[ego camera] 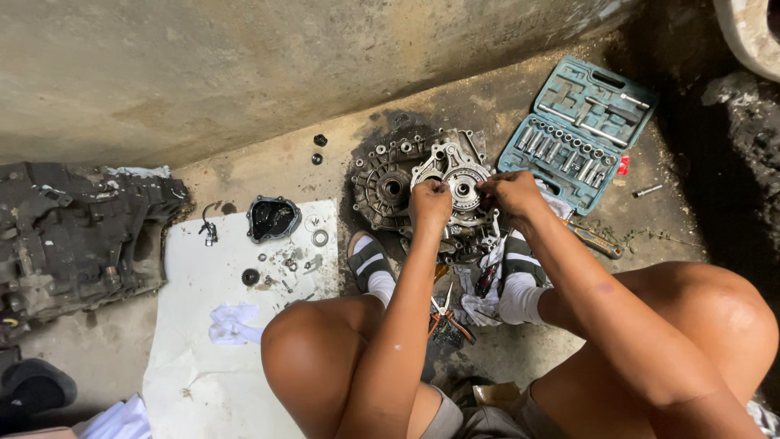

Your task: The person sits on the floor and works on a disassembled engine, handling gears and internal components. They remove and inspect a gear assembly, then place it back into the engine casing.

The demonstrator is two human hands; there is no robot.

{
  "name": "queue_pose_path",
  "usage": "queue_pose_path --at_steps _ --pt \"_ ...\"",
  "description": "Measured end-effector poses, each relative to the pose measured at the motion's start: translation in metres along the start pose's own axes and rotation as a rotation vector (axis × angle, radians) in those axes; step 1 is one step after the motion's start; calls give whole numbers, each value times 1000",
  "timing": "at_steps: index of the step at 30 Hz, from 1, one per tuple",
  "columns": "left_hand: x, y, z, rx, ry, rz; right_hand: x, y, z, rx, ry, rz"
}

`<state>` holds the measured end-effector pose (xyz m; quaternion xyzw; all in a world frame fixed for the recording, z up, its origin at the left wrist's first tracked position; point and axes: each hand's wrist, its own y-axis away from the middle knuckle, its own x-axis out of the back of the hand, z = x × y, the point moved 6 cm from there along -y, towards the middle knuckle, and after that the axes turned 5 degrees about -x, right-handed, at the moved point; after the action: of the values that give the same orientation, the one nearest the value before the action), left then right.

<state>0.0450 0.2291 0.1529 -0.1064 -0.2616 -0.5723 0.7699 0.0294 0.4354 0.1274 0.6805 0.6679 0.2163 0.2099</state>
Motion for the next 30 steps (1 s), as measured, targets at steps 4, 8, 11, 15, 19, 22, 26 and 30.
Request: queue_pose_path --at_steps 4,8,11,15,19,22,26,30 --pt "-8 1 -6 81 67 -50 2 -2 1 8 105 -25" --pt "-16 -3 -14 122 258 -57 1 -3 -4 45 185 -18" --pt "-20 -8 -21 146 454 -54 2 0 -6 50 155 -14" --pt "-20 -6 -26 179 526 -110 3 6 -8 49 273 -57" --pt "-16 -6 -20 99 452 -97 5 7 -9 23 311 -5" --pt "-16 -10 -14 113 397 -91 2 3 -6 -52 199 -20" --pt "-21 -13 -16 156 459 -101 3 0 -9 -44 210 11" --pt "-24 -15 -21 142 533 -109 4 1 -13 -36 390 45"
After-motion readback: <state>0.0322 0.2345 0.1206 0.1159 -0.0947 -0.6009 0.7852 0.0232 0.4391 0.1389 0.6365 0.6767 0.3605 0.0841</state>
